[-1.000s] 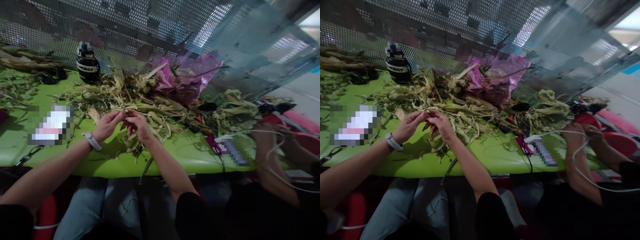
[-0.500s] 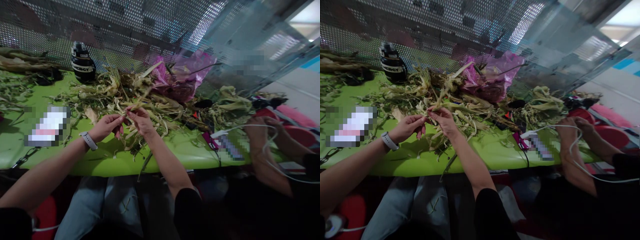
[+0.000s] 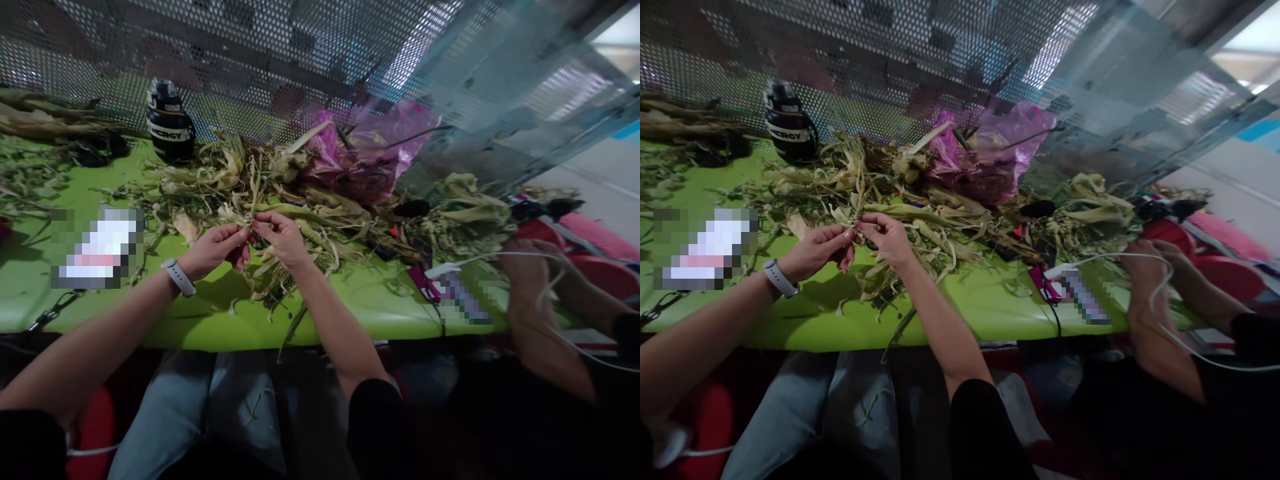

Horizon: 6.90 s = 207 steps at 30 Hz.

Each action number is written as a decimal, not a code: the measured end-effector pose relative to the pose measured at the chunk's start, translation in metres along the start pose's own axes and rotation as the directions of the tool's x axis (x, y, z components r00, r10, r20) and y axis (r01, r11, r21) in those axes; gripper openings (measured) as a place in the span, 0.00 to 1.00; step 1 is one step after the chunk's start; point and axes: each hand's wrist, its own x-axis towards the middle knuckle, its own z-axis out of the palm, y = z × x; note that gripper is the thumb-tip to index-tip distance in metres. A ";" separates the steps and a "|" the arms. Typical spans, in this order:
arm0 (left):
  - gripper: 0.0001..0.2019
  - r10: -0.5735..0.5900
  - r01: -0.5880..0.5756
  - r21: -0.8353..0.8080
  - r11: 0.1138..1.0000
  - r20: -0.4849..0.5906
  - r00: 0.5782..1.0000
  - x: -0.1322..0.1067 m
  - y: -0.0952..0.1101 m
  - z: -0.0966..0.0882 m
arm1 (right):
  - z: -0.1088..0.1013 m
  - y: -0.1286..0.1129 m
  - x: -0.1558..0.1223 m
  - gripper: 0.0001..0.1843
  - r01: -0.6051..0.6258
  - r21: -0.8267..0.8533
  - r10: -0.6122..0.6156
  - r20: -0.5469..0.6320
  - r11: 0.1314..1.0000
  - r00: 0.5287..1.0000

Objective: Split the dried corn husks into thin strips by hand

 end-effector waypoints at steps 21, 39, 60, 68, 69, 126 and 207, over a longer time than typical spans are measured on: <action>0.15 0.040 -0.037 -0.121 0.992 0.019 0.999 0.000 0.002 0.000 | 0.000 0.004 0.000 0.21 0.052 0.026 -0.052 -0.009 0.998 0.999; 0.11 -0.003 0.008 -0.196 0.981 0.030 1.000 -0.002 0.004 -0.005 | -0.004 0.007 0.002 0.25 0.034 -0.037 -0.031 0.069 0.999 0.997; 0.14 0.070 -0.066 0.199 0.978 -0.016 0.997 -0.001 0.010 -0.006 | -0.004 -0.001 -0.001 0.19 0.091 -0.190 -0.079 0.069 0.978 0.994; 0.14 -0.006 0.010 0.092 0.996 -0.044 0.999 0.002 0.003 -0.008 | -0.003 0.001 -0.001 0.19 0.084 -0.238 -0.070 0.066 0.968 0.995; 0.15 0.006 0.004 0.143 0.990 -0.068 0.998 0.002 0.004 -0.006 | -0.003 0.002 -0.001 0.18 0.106 -0.277 -0.095 0.053 0.955 0.994; 0.09 0.339 -0.419 -0.023 0.907 -0.550 0.763 0.010 0.020 -0.043 | -0.012 0.008 0.083 0.12 0.054 -0.821 -0.051 0.031 0.568 0.998; 0.05 -0.323 0.297 -0.253 0.921 -0.066 0.944 0.003 0.020 -0.051 | -0.008 -0.069 0.045 0.28 0.131 -0.547 -0.005 0.226 0.827 0.974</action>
